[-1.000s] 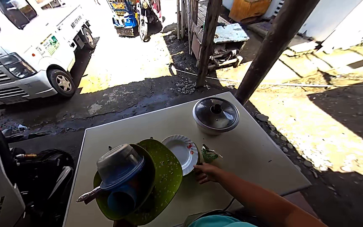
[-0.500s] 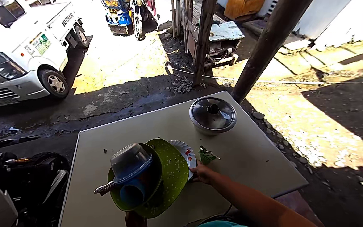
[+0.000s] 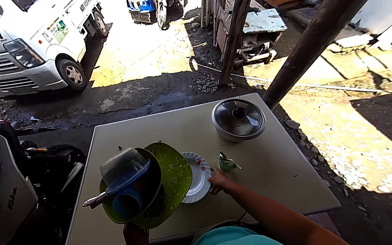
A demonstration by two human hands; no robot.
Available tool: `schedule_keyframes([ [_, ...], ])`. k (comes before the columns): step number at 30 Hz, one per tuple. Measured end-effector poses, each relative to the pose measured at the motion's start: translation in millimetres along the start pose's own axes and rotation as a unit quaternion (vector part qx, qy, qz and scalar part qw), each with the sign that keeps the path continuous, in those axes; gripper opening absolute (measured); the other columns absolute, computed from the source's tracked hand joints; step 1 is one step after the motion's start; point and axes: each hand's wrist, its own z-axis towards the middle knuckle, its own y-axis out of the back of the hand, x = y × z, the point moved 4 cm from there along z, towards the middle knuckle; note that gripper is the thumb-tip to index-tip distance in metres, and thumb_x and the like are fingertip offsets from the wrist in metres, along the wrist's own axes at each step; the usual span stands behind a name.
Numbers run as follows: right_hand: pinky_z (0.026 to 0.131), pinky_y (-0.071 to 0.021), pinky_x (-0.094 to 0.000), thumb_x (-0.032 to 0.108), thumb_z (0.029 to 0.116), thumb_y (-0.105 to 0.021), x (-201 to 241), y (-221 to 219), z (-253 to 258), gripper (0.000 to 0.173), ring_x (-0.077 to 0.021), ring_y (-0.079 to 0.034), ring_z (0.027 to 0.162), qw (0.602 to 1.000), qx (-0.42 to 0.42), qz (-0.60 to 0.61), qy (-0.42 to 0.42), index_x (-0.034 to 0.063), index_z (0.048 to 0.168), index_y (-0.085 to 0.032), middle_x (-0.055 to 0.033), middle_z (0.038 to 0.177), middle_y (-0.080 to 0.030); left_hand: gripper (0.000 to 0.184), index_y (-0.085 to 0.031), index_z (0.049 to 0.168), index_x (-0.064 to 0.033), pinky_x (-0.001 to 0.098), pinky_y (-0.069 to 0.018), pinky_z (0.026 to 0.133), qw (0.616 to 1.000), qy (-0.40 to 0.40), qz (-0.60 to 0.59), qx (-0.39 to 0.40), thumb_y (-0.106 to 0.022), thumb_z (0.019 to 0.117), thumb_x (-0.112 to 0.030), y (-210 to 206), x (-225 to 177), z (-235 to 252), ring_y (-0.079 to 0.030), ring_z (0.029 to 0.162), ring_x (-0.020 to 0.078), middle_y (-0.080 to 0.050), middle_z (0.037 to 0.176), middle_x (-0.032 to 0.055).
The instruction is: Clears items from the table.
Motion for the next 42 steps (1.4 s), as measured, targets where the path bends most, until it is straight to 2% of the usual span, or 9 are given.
schedule_keyframes([
  [4, 0.059, -0.0606, -0.0394, 0.011, 0.1059, -0.052, 1.0, 2.5, -10.7, 0.054, -0.0251, -0.07, 0.061, 0.999, -0.018, 0.024, 0.032, 0.0132, 0.154, -0.026, -0.0205, 0.093, -0.067, 0.05, -0.062, 0.096, -0.0153, 0.0261, -0.0624, 0.076, 0.999, -0.024, 0.007, -0.028, -0.013, 0.1034, -0.011, 12.2, -13.1, -11.0, -0.073, 0.085, 0.0054, -0.076, 0.088, -0.0038],
  [9, 0.061, -0.061, -0.0365, 0.005, 0.1078, -0.046, 36.2, 7.2, -49.8, 0.03, -0.0225, -0.069, 0.063, 0.991, 0.019, 0.097, 0.086, -0.0007, 0.137, -0.042, -0.0179, 0.09, -0.066, 0.053, -0.063, 0.094, -0.0161, 0.0258, -0.063, 0.073, 0.997, -0.054, -0.013, -0.059, -0.011, 0.1051, -0.013, 25.9, -32.5, -29.8, -0.074, 0.083, 0.0052, -0.076, 0.086, -0.0036],
  [17, 0.055, -0.0585, -0.0303, 0.006, 0.107, -0.043, 102.1, 16.4, -65.6, 0.016, -0.0162, -0.066, 0.055, 0.985, 0.018, 0.144, 0.093, 0.0, 0.122, -0.047, -0.0112, 0.076, -0.064, 0.056, -0.066, 0.092, -0.0178, 0.0252, -0.0627, 0.073, 0.992, -0.111, 0.003, -0.065, -0.012, 0.1053, -0.014, 53.0, -61.5, -47.6, -0.073, 0.084, 0.0042, -0.076, 0.087, -0.0046],
  [20, 0.054, -0.0582, -0.0291, 0.006, 0.1068, -0.042, 109.4, 19.4, -64.6, 0.01, -0.0151, -0.065, 0.054, 0.979, 0.018, 0.178, 0.096, 0.0006, 0.113, -0.047, -0.0104, 0.074, -0.064, 0.047, -0.067, 0.093, -0.0173, 0.0273, -0.0627, 0.076, 0.991, -0.121, 0.003, -0.053, -0.021, 0.1016, -0.01, 58.0, -69.6, -53.1, -0.073, 0.086, 0.0058, -0.076, 0.09, -0.0031],
  [26, 0.056, -0.0595, -0.0322, 0.005, 0.1078, -0.043, 84.1, 8.1, -47.4, 0.019, -0.0187, -0.067, 0.058, 0.983, 0.057, 0.149, 0.092, 0.0018, 0.126, -0.043, -0.0131, 0.082, -0.065, 0.037, -0.065, 0.097, -0.0135, 0.0262, -0.0627, 0.072, 0.987, -0.128, 0.003, -0.101, -0.028, 0.0985, -0.007, 67.7, -72.6, -62.6, -0.073, 0.083, 0.0059, -0.076, 0.088, -0.0014],
  [29, 0.058, -0.0605, -0.0351, 0.004, 0.1076, -0.042, 54.5, 1.3, -34.4, 0.023, -0.021, -0.068, 0.06, 0.986, 0.084, 0.119, 0.086, 0.0019, 0.13, -0.042, -0.0149, 0.086, -0.065, 0.025, -0.061, 0.104, -0.0083, 0.0283, -0.0613, 0.08, 0.988, -0.112, 0.002, -0.102, -0.036, 0.1015, -0.009, 70.6, -69.3, -66.3, -0.072, 0.088, 0.0094, -0.074, 0.093, 0.0025],
  [33, 0.06, -0.0612, -0.0387, 0.002, 0.1081, -0.041, 24.4, 0.2, -15.3, 0.026, -0.0243, -0.069, 0.061, 0.987, 0.109, 0.083, 0.079, 0.0035, 0.133, -0.039, -0.0163, 0.085, -0.064, 0.037, -0.06, 0.099, -0.0154, 0.0234, -0.0615, 0.072, 0.984, -0.088, 0.01, -0.154, -0.024, 0.0998, -0.006, 58.6, -61.7, -67.1, -0.072, 0.082, 0.0023, -0.074, 0.086, -0.006],
  [37, 0.062, -0.062, -0.0404, 0.002, 0.1084, -0.044, 12.8, 2.7, -1.8, 0.029, -0.0264, -0.07, 0.064, 0.993, 0.08, 0.059, 0.064, 0.0037, 0.137, -0.037, -0.019, 0.087, -0.065, 0.033, -0.058, 0.1, -0.0133, 0.0222, -0.0611, 0.062, 0.985, -0.042, -0.02, -0.165, -0.026, 0.0998, -0.008, 48.2, -44.3, -65.5, -0.072, 0.071, 0.0033, -0.073, 0.077, -0.0044],
  [42, 0.063, -0.0598, -0.0414, 0.015, 0.1076, -0.054, 20.1, 9.6, 1.7, 0.031, -0.0272, -0.07, 0.065, 0.982, 0.007, -0.188, 0.03, -0.0037, 0.131, -0.045, -0.0207, 0.087, -0.068, 0.03, -0.051, 0.12, -0.0096, 0.0235, -0.0606, 0.067, 0.988, 0.039, -0.017, -0.151, -0.03, 0.0984, -0.009, 27.8, -17.7, -63.5, -0.071, 0.076, 0.0044, -0.072, 0.086, -0.0025],
])
